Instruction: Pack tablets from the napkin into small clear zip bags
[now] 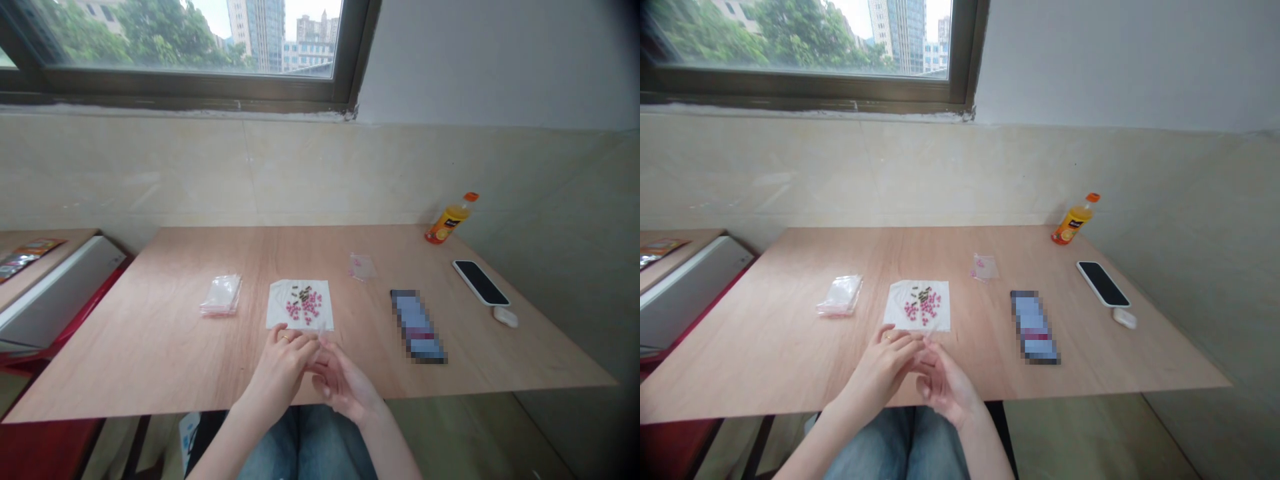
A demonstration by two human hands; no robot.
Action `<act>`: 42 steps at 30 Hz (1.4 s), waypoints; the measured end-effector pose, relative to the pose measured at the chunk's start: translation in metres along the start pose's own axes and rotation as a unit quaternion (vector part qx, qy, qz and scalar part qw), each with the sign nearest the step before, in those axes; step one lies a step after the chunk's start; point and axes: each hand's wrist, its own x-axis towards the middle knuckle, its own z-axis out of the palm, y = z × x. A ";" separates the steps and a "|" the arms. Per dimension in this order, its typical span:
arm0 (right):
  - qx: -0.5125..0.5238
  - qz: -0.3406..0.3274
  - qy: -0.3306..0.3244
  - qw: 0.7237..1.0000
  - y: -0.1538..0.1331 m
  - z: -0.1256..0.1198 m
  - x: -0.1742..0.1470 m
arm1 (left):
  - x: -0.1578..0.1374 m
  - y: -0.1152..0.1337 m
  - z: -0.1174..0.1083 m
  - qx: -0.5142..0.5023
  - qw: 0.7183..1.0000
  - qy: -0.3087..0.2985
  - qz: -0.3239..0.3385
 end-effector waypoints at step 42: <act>-0.381 -0.340 0.238 0.826 -0.018 -0.035 0.130 | 0.031 -0.084 0.109 0.038 0.960 0.072 -0.269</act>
